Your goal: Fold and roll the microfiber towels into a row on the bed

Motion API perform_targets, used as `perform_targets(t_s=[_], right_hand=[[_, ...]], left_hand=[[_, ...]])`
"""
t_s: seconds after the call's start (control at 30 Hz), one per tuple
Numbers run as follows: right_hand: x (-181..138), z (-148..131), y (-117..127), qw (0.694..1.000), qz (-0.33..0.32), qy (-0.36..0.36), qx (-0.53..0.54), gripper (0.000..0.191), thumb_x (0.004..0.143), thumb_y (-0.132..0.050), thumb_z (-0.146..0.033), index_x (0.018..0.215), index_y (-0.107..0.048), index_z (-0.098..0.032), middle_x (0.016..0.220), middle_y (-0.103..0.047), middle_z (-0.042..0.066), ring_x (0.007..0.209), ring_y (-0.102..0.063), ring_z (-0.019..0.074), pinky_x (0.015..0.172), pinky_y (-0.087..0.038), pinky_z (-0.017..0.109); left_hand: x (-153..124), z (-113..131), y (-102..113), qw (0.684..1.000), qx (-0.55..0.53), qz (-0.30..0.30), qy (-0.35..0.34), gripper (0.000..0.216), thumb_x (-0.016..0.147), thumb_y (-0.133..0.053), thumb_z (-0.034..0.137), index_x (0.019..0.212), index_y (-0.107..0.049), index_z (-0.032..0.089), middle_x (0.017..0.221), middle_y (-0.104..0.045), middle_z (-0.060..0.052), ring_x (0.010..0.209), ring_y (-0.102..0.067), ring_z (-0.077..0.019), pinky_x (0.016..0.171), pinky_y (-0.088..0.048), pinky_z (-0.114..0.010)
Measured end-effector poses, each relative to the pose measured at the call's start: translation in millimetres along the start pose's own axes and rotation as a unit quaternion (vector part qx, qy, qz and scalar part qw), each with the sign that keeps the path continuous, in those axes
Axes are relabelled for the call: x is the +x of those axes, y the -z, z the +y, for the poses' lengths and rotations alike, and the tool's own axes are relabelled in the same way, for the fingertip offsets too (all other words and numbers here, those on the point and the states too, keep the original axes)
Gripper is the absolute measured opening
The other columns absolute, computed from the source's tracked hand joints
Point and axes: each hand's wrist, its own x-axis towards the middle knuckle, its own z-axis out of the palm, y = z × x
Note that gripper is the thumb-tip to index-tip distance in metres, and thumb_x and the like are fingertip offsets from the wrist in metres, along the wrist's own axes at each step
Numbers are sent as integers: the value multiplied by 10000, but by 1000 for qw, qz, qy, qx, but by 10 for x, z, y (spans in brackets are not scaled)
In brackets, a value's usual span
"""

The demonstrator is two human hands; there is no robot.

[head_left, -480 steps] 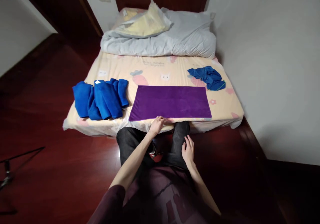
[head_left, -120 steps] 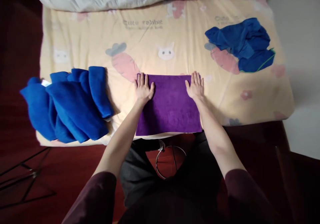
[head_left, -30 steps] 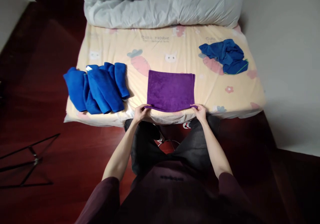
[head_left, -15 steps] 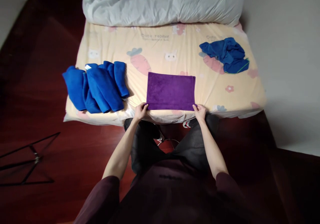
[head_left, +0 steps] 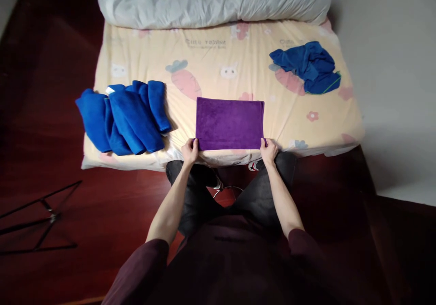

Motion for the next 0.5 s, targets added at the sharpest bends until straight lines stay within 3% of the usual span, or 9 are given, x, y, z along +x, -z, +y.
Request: perform_targets(t_s=[0.23,0.5], right_hand=[[-38,-55,10,999,-5,-30,11,466,1084,-579,-537,1068,-853,-161,951,-820,207,879,-769,327,866,-540,395],[-33,-23,-15,1000,26,-1,-4,436,1082,-596,-528,1024,-860,-187,905,-824,167,822,-761,290,805,-546,353]], left_hand=[[-13,16,-30,1000,24,14,-4,341,1034,-564,447,800,-647,214,692,-648,-29,691,-616,-194,698,-441,-289],[-75,40,-95,998,26,57,2,316,1030,-599,441,837,-677,204,720,-673,-29,701,-639,-187,701,-451,-280]])
